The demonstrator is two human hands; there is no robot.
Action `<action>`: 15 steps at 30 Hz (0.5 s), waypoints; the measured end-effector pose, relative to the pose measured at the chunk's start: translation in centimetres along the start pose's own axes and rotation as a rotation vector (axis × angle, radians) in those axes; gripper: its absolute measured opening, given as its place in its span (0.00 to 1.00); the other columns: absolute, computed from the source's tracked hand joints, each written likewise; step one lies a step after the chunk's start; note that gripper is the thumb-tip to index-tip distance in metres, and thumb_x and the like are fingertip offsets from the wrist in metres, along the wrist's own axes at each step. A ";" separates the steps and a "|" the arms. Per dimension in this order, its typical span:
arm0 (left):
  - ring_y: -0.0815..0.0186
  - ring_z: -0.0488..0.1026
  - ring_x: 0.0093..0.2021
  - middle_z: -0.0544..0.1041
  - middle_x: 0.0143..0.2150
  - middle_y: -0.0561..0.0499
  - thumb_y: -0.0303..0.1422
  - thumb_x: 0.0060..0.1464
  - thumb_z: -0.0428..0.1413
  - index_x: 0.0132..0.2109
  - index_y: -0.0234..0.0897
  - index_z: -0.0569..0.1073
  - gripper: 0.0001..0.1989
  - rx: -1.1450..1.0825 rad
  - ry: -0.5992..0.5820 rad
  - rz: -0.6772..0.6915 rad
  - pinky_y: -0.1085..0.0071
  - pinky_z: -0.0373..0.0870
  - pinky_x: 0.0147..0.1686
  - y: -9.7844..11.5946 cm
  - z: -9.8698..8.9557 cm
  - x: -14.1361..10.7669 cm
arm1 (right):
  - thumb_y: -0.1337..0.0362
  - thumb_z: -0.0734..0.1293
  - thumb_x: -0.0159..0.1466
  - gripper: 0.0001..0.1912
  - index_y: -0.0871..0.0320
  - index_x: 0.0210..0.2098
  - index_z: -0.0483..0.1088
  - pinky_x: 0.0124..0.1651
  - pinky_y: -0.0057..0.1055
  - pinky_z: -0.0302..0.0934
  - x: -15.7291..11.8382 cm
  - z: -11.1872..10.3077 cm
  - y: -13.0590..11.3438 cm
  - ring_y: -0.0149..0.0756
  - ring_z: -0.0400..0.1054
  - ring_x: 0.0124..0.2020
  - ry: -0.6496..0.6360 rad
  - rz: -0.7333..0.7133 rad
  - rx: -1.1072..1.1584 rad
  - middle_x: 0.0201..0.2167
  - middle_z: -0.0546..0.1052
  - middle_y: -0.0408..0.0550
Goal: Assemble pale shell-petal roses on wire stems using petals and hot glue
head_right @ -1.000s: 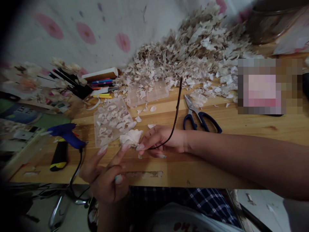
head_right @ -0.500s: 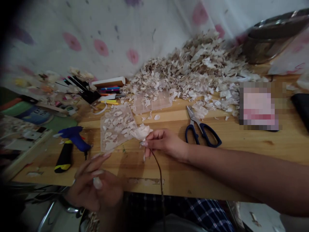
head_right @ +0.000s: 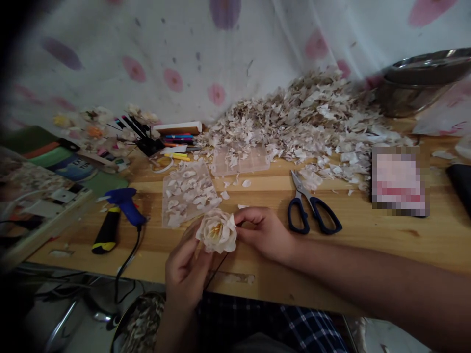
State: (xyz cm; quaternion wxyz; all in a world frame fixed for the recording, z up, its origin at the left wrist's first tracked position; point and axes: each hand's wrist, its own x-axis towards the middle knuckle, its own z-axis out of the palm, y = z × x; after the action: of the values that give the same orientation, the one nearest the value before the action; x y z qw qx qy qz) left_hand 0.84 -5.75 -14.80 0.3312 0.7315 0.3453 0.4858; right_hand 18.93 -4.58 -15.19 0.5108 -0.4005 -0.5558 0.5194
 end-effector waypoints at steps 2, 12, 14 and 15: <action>0.60 0.62 0.62 0.68 0.62 0.51 0.26 0.59 0.51 0.60 0.49 0.66 0.23 -0.013 -0.031 -0.022 0.60 0.60 0.61 0.5 0.0 0.0 | 0.52 0.74 0.52 0.14 0.56 0.27 0.77 0.39 0.31 0.66 0.0 0.0 0.2 0.35 0.73 0.31 -0.001 0.001 -0.001 0.27 0.80 0.46; 0.61 0.56 0.66 0.63 0.66 0.54 0.25 0.59 0.51 0.63 0.52 0.61 0.28 0.022 -0.046 -0.026 0.59 0.54 0.64 0.4 0.7 -0.9 | 0.57 0.74 0.53 0.10 0.57 0.26 0.75 0.38 0.30 0.65 0.2 -0.3 0.2 0.34 0.72 0.30 -0.022 -0.026 -0.038 0.26 0.78 0.44; 0.61 0.57 0.66 0.62 0.66 0.53 0.27 0.59 0.53 0.63 0.51 0.62 0.27 0.035 -0.051 -0.087 0.59 0.54 0.65 -0.2 0.1 -0.8 | 0.56 0.73 0.55 0.11 0.57 0.27 0.74 0.39 0.31 0.65 0.2 -0.4 0.1 0.34 0.71 0.30 -0.011 -0.025 -0.041 0.27 0.77 0.44; 0.61 0.58 0.66 0.63 0.66 0.52 0.28 0.59 0.53 0.62 0.50 0.63 0.26 0.035 -0.077 -0.142 0.60 0.55 0.64 -0.5 -0.4 -0.7 | 0.56 0.72 0.55 0.11 0.57 0.27 0.74 0.40 0.31 0.65 0.3 -0.4 0.1 0.34 0.71 0.30 -0.013 -0.023 -0.036 0.27 0.77 0.45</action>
State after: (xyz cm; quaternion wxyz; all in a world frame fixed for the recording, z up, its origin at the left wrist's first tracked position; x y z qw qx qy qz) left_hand 0.20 -5.99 -15.48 0.3649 0.7291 0.3919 0.4263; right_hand 19.30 -4.25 -15.24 0.5059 -0.3998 -0.5729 0.5059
